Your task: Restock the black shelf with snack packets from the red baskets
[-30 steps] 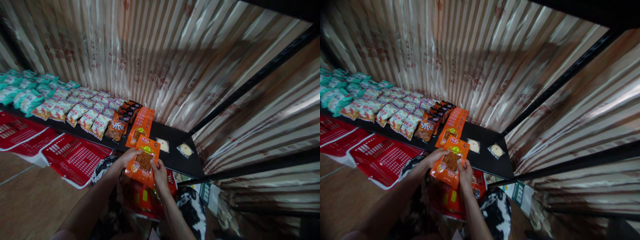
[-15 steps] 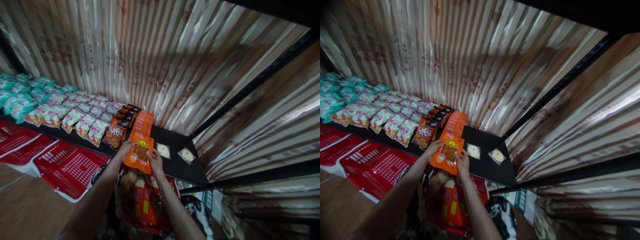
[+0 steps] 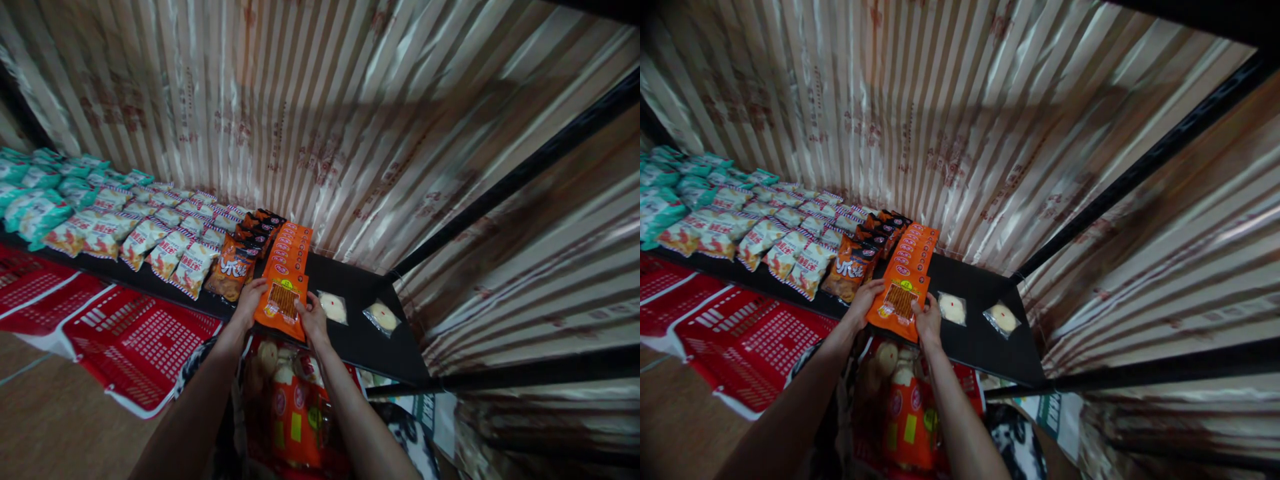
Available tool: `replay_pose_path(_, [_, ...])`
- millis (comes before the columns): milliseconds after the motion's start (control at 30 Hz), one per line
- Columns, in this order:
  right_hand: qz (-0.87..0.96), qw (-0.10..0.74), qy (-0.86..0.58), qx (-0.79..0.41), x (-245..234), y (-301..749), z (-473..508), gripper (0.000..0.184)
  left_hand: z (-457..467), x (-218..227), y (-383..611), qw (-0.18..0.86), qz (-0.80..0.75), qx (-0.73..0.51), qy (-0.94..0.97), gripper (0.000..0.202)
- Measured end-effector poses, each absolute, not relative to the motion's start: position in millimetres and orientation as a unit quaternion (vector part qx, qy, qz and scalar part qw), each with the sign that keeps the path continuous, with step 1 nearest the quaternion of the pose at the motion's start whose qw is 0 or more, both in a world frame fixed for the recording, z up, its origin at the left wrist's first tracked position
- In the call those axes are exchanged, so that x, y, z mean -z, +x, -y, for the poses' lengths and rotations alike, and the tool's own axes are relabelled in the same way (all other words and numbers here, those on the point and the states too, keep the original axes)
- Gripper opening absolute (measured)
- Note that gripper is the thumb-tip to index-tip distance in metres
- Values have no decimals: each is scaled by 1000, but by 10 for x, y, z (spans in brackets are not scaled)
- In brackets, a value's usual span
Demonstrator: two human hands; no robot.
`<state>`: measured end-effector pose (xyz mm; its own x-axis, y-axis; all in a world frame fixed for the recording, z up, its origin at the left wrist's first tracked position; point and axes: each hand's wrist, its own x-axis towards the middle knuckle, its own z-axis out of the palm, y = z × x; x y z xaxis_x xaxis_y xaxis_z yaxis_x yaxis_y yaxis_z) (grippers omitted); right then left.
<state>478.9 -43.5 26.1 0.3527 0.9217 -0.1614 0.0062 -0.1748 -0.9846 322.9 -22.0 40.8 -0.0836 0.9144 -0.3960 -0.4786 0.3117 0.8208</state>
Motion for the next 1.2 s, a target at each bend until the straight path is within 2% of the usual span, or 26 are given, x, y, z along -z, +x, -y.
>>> replay_pose_path(267, [388,512,-655,-397,-212,4797,311,55,240,-391,3186,584,-518,-543,309,31])
replay_pose_path(467, [404,526,-644,-382,-111,4873,259,46,307,-408,3154,389,-623,-466,493,30])
replay_pose_path(633, [408,508,-662,-370,-108,4859,232,52,399,-509,3205,249,-649,-395,601,30])
replay_pose_path(767, [416,502,-667,-361,-120,4845,201,52,422,-549,3241,158,-666,-390,616,31])
replay_pose_path(1067, [438,495,-672,-335,-133,4853,204,47,456,-616,3232,145,-663,-385,626,33])
replay_pose_path(1200, [442,484,-670,-349,-168,4851,228,50,500,-705,3231,141,-654,-404,624,32])
